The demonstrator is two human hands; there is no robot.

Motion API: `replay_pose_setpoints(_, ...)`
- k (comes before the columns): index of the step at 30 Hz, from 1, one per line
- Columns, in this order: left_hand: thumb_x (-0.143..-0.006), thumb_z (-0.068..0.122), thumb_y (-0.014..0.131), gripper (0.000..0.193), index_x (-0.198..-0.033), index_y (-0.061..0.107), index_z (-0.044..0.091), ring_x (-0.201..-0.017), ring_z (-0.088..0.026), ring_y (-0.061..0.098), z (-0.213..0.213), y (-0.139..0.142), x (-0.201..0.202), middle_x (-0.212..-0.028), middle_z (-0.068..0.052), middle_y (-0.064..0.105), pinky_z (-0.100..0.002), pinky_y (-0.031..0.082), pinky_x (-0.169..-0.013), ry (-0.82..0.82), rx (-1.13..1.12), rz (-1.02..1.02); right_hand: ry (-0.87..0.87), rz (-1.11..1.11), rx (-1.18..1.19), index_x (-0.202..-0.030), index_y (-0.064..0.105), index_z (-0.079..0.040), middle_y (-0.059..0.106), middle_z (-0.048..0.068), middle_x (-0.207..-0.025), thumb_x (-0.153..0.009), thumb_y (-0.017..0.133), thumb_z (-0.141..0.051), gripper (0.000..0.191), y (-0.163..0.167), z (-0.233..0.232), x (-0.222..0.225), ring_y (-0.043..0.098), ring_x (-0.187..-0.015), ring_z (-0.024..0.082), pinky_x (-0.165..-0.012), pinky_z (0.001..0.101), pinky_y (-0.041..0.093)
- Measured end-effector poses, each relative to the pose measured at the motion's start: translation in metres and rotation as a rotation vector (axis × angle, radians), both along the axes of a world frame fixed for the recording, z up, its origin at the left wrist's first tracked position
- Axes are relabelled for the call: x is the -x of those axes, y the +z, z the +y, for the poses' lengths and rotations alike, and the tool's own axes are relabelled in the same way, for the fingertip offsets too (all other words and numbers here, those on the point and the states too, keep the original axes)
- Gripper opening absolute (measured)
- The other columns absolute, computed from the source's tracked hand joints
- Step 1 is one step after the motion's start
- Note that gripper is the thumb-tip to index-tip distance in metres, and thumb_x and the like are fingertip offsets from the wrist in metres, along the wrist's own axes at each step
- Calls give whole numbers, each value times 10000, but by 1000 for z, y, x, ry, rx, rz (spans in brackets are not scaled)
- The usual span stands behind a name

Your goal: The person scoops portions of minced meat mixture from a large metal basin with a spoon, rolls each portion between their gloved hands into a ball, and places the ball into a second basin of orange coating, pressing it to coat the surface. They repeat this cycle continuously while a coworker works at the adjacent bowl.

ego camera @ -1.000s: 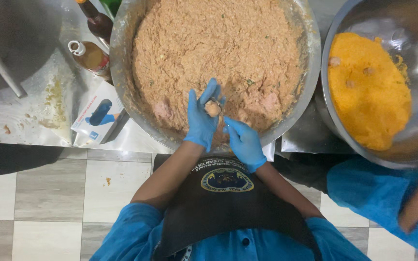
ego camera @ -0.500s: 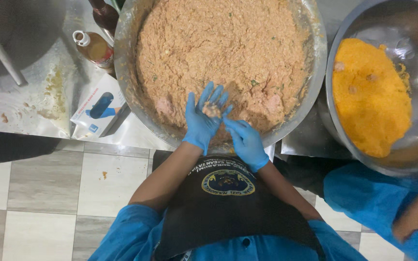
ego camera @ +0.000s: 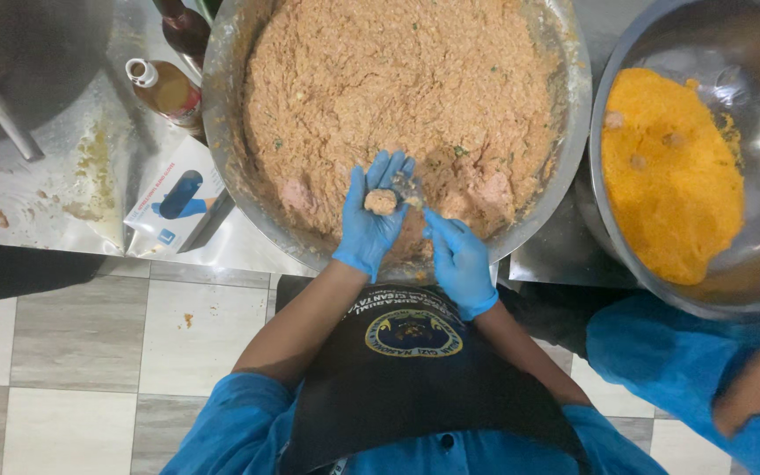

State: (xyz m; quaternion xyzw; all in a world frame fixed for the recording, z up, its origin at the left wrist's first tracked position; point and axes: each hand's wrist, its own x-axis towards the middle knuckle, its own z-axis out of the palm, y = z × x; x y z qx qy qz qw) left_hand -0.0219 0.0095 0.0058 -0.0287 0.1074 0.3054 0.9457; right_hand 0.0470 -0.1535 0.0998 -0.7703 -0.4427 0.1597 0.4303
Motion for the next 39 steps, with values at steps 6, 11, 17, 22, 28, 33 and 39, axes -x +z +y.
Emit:
replay_pose_setpoints(6, -1122, 422, 443, 612, -1445, 533, -89, -1389, -347, 530, -7, -5, -9, -1501, -229, 558, -435, 447, -1175, 124, -332, 361, -7, 420, 43, -1386, 646, -71, 709, 64, -993, -1038, 566, -93, 358, -38, 5, 17, 629, -742, 123, -666, 278, 534)
replay_pose_setpoints(11, -1117, 380, 458, 581, -1493, 500, -61, -1431, -306, 498, -11, -3, -8, -1566, -207, 510, -427, 387, -1214, 130, -659, 609, -80, 870, 55, -1406, 604, -36, 721, 32, -1005, -1046, 548, -125, 375, -55, 7, 18, 544, -665, 62, -604, 230, 475)
replay_pose_setpoints(17, -1086, 503, 321, 651, -1632, 272, 151, -1567, -232, 283, -4, 12, -1, -1719, -89, 252, -417, 183, -1291, 112, -592, 526, -156, 1032, -52, -1446, 609, -37, 689, 42, -1037, -1077, 543, -125, 385, -47, 4, 10, 491, -689, 54, -616, 212, 422)
replay_pose_setpoints(22, -1022, 563, 425, 663, -1503, 482, 110, -1344, -287, 507, -1, 9, -2, -1494, -120, 523, -518, 388, -1115, -60, -155, 336, 103, -29, -160, -1428, 623, -70, 695, 115, -1141, -1046, 530, -14, 397, -25, 8, 9, 693, -949, 221, -811, 310, 549)
replay_pose_setpoints(28, -1022, 518, 551, 586, -1325, 588, 16, -1153, -347, 654, 4, 3, 7, -1301, -210, 656, -489, 552, -969, -9, 115, 84, 177, -407, 0, -1343, 671, -95, 679, 132, -1086, -856, 616, -15, 497, 7, 10, 5, 650, -872, 319, -784, 433, 516)
replay_pose_setpoints(33, -1022, 512, 569, 579, -1294, 632, 4, -1161, -344, 663, 3, 2, 8, -1295, -208, 671, -493, 552, -992, -28, 147, 45, 234, -460, 68, -1339, 682, -101, 698, 106, -1090, -870, 618, -28, 479, 19, 9, -2, 668, -882, 301, -756, 445, 489)
replay_pose_setpoints(39, -1020, 530, 556, 608, -1325, 627, 9, -1186, -340, 651, 2, 0, 6, -1319, -190, 665, -491, 549, -995, -44, 120, 107, 143, -407, -58, -1358, 656, -71, 696, 121, -1113, -902, 595, 4, 466, 17, 3, -2, 668, -935, 327, -832, 427, 525)
